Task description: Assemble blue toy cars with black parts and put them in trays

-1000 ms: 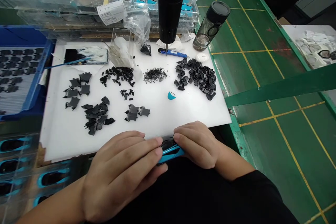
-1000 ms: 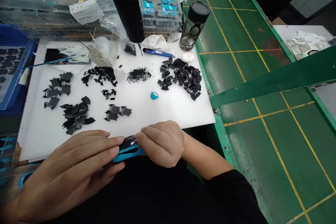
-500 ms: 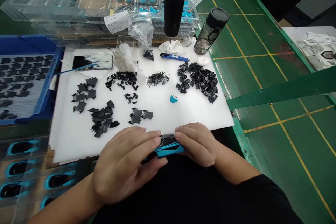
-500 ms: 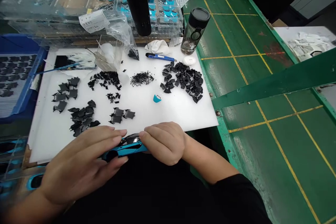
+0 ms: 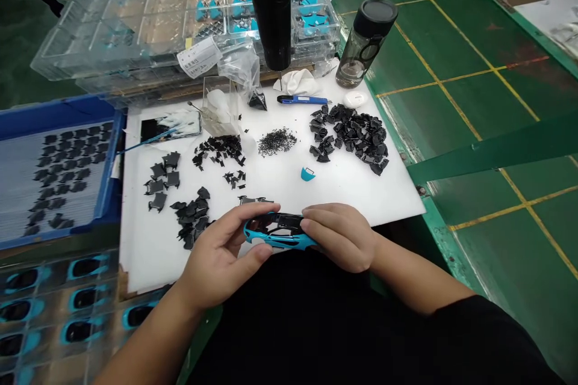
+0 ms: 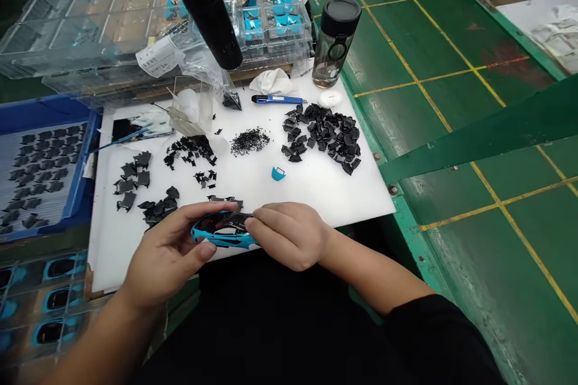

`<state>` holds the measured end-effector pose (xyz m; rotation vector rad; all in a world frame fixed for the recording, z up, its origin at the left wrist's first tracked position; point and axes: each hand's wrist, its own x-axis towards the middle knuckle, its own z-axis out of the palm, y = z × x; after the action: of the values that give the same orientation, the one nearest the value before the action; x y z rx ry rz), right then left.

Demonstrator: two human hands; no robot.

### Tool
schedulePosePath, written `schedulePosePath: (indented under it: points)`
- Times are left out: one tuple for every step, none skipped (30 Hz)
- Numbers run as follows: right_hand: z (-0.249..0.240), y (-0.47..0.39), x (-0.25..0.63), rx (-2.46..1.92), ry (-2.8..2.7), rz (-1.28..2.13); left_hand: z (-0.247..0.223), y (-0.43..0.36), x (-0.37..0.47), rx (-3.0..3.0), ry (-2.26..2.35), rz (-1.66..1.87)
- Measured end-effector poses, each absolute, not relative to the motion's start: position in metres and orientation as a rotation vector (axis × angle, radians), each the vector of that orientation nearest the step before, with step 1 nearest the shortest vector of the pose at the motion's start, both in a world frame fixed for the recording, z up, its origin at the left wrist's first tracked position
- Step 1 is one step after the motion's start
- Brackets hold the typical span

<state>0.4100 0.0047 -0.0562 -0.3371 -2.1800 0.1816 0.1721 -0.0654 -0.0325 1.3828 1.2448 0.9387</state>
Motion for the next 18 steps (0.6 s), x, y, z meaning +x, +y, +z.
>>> schedulePosePath:
  points:
    - [-0.054,0.005,0.41,-0.334,-2.192,0.193,-0.033,-0.064,0.172,1.345,1.219,0.939]
    - [-0.052,0.005,0.411,-0.334,-2.205,0.201,-0.034,-0.063,0.172,1.307,1.189,0.944]
    - [-0.05,0.006,0.411,-0.334,-2.215,0.205,-0.034,-0.061,0.173,1.268,1.161,0.949]
    - [-0.048,0.007,0.41,-0.339,-2.22,0.203,-0.035,-0.06,0.173,1.234,1.134,0.952]
    - [-0.045,0.007,0.41,-0.344,-2.221,0.198,-0.036,-0.059,0.173,1.207,1.11,0.955]
    - [-0.043,0.008,0.409,-0.347,-2.217,0.189,-0.037,-0.058,0.173,1.184,1.088,0.955]
    - [-0.041,0.008,0.408,-0.347,-2.209,0.177,-0.038,-0.057,0.173,1.162,1.07,0.953]
    - [-0.039,0.009,0.407,-0.344,-2.198,0.163,-0.039,-0.056,0.173,1.14,1.049,0.951]
    - [-0.037,0.009,0.405,-0.341,-2.185,0.146,-0.041,-0.055,0.173,1.114,1.026,0.947]
    - [-0.036,0.009,0.404,-0.336,-2.173,0.132,-0.043,-0.055,0.174,1.084,1.0,0.947]
    - [-0.035,0.01,0.403,-0.331,-2.163,0.121,-0.045,-0.055,0.174,1.05,0.972,0.948]
    - [-0.034,0.01,0.403,-0.328,-2.154,0.11,-0.047,-0.054,0.175,1.018,0.943,0.948]
    - [-0.033,0.01,0.402,-0.326,-2.153,0.103,-0.048,-0.054,0.176,0.989,0.919,0.949]
    - [-0.032,0.01,0.402,-0.327,-2.156,0.095,-0.049,-0.054,0.177,0.961,0.9,0.957]
    - [-0.032,0.011,0.401,-0.325,-2.164,0.084,-0.049,-0.053,0.179,0.934,0.888,0.97]
    - [-0.031,0.011,0.4,-0.323,-2.173,0.072,-0.049,-0.052,0.181,0.906,0.885,0.985]
    - [-0.03,0.012,0.4,-0.32,-2.184,0.061,-0.049,-0.052,0.183,0.877,0.895,0.995]
    - [-0.029,0.012,0.399,-0.31,-2.193,0.051,-0.048,-0.051,0.185,0.851,0.914,1.003]
